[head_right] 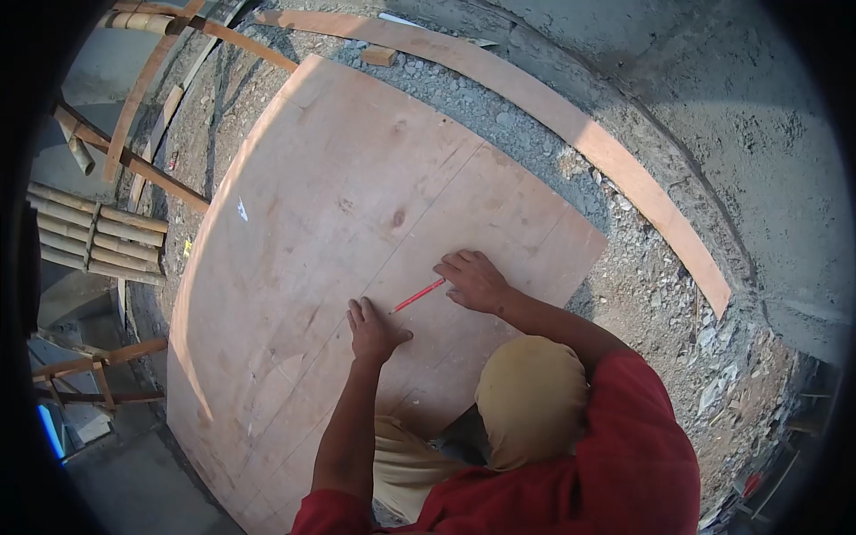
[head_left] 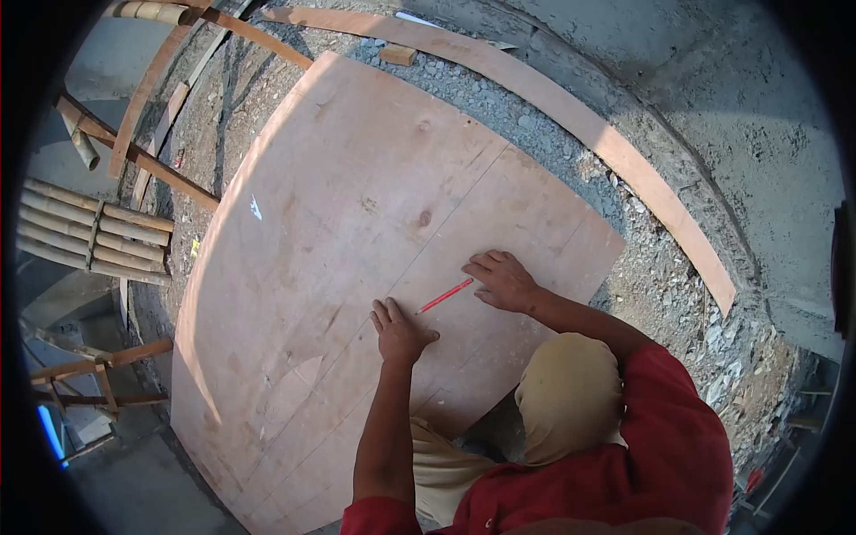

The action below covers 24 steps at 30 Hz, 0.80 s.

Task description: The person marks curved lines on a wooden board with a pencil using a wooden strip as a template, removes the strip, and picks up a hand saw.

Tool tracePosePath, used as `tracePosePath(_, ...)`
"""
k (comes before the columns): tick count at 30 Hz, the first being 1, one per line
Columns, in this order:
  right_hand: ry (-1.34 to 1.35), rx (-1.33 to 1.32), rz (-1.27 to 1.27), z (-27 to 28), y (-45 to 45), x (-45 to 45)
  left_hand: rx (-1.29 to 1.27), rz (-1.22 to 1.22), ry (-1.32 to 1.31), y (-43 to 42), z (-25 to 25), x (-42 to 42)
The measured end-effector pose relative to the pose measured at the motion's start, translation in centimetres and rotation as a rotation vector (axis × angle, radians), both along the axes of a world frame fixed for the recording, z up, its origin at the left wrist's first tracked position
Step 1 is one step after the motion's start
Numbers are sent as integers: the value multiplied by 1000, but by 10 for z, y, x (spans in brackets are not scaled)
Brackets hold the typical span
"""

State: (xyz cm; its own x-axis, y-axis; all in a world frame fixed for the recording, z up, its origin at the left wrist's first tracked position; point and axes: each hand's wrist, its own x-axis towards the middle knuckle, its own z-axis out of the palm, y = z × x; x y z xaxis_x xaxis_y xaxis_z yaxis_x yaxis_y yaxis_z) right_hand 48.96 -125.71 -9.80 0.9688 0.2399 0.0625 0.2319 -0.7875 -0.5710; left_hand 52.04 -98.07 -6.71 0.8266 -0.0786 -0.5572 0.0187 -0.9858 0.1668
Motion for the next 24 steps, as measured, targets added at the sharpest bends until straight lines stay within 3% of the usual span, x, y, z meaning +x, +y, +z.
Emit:
tracePosePath(2, 89, -43, 15, 4, 5, 9, 6, 14, 13, -2, 1, 2)
tracePosePath(6, 7, 9, 38, 3, 17, 16, -11, 72, 61, -3, 10, 6)
tracePosePath(13, -145, 42, 294, -16, 59, 31, -48, 131, 16, 16, 2, 1)
tracePosePath(20, -53, -69, 389, -14, 79, 41, -192, 232, -165, 28, -22, -26)
tracePosePath(22, -39, -89, 452, -7, 83, 43, -338, 312, -154, 29, -23, -47)
tracePosePath(24, 73, -88, 442, -5, 79, 49, -392, 204, -183, 52, 31, -91)
